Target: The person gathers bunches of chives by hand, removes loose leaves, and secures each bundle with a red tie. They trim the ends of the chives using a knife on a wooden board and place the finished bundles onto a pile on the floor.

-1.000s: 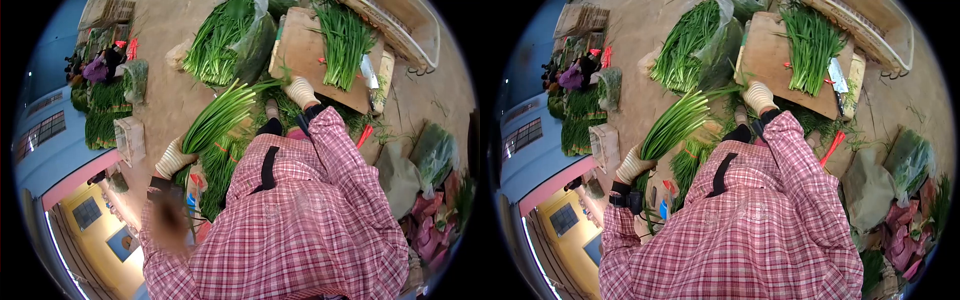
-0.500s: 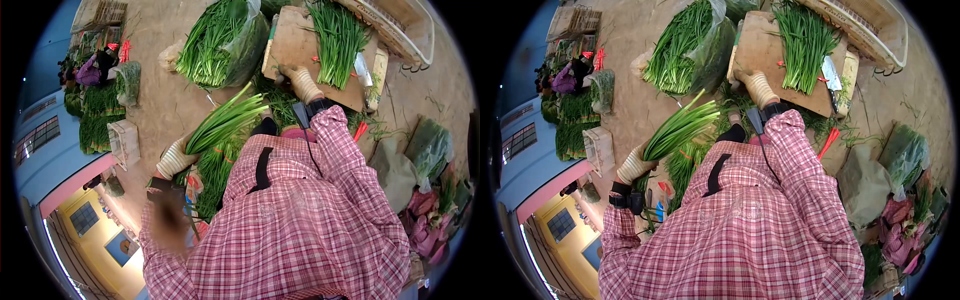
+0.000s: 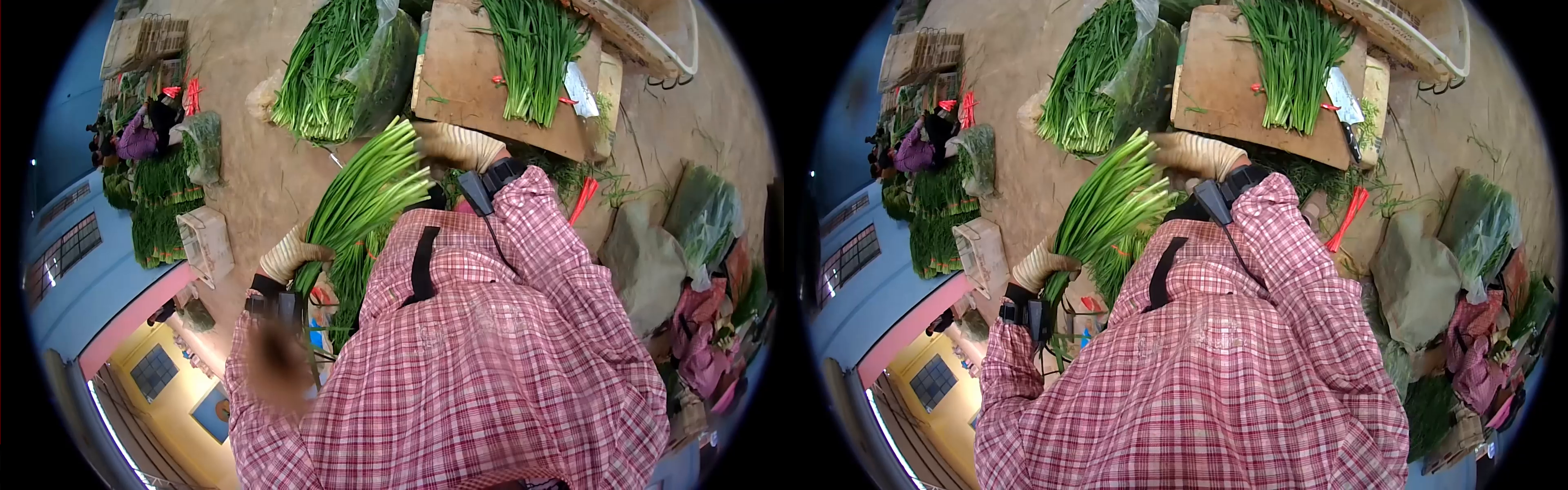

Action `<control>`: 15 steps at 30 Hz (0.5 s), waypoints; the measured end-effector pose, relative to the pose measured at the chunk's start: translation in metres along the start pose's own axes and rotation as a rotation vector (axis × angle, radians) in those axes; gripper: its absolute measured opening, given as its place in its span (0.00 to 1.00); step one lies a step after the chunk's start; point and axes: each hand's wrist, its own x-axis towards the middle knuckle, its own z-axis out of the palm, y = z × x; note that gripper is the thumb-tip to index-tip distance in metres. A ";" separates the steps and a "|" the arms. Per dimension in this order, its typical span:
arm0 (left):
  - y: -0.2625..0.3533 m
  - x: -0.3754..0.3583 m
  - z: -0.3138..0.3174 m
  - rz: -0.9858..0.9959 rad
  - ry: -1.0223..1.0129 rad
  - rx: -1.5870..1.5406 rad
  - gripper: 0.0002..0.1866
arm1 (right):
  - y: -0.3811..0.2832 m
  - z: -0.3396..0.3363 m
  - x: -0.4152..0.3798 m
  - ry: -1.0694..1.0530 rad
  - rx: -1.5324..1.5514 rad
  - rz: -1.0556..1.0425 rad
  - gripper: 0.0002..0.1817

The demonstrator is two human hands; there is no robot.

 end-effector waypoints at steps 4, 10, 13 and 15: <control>-0.021 0.000 -0.019 0.014 -0.049 -0.132 0.24 | 0.019 -0.041 -0.004 0.199 0.413 -0.009 0.17; -0.025 0.000 -0.021 0.004 -0.022 -0.177 0.24 | -0.007 0.007 -0.004 -0.030 0.148 -0.018 0.24; -0.014 0.001 -0.016 0.020 -0.006 -0.146 0.25 | 0.003 -0.007 0.011 -0.041 -0.553 -0.015 0.14; -0.011 0.003 -0.012 0.038 -0.009 -0.096 0.25 | 0.010 -0.012 0.019 0.406 -0.357 -0.151 0.13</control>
